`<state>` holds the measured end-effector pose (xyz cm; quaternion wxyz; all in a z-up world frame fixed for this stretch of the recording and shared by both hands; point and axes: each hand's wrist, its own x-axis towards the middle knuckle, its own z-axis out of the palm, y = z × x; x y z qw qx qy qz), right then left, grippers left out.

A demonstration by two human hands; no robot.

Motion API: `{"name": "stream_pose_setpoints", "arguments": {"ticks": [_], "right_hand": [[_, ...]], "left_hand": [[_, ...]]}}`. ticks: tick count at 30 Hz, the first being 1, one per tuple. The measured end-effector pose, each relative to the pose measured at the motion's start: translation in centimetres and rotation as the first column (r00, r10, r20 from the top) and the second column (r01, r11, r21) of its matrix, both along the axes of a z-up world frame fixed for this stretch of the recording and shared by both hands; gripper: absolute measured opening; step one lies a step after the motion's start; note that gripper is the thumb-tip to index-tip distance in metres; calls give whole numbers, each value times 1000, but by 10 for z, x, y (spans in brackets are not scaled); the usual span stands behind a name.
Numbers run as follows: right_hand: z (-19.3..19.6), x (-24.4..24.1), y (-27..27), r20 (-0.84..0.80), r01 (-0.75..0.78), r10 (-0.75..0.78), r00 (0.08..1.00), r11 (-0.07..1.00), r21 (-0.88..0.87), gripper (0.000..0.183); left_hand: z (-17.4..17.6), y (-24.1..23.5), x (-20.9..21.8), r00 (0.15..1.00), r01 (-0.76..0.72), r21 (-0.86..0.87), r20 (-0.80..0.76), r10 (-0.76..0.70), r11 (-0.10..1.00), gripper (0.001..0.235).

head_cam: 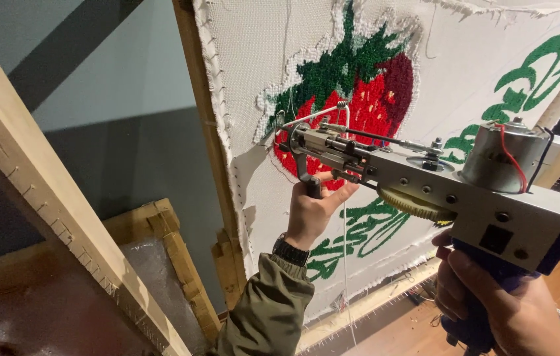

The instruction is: Using a tufting gun to create a strawberry design on a rug canvas stretched over a wooden frame.

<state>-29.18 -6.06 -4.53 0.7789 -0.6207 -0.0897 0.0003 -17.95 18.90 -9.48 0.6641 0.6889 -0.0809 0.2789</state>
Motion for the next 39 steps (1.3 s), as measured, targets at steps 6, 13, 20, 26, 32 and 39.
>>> {"name": "stream_pose_setpoints", "arguments": {"ticks": [6, 13, 20, 26, 32, 39], "right_hand": [[-7, 3, -2, 35, -8, 8, 999, 1000, 0, 32], [-6, 4, -3, 44, -13, 14, 999, 999, -30, 31], [-10, 3, 3, 93, -51, 46, 995, 998, 43, 30], [-14, 6, 1, 115, -22, 16, 993, 998, 51, 35], [-7, 8, 8, 52, -52, 49, 997, 997, 49, 34], [30, -10, 46, -117, 156, -164, 979, 985, -73, 34]], "left_hand": [[-5, 1, 4, 999, 19, -20, 36, -18, 1000, 27], [-4, 2, 4, 996, 48, -12, 79, -47, 999, 29], [-6, 5, 7, 996, 71, -28, 54, -69, 997, 27], [-4, 5, 5, 993, 67, 27, 96, -70, 997, 33], [-2, 10, 12, 991, 86, -1, 106, -86, 996, 48], [-15, 24, 38, 999, -1, -19, -32, 1, 1000, 47]]}}
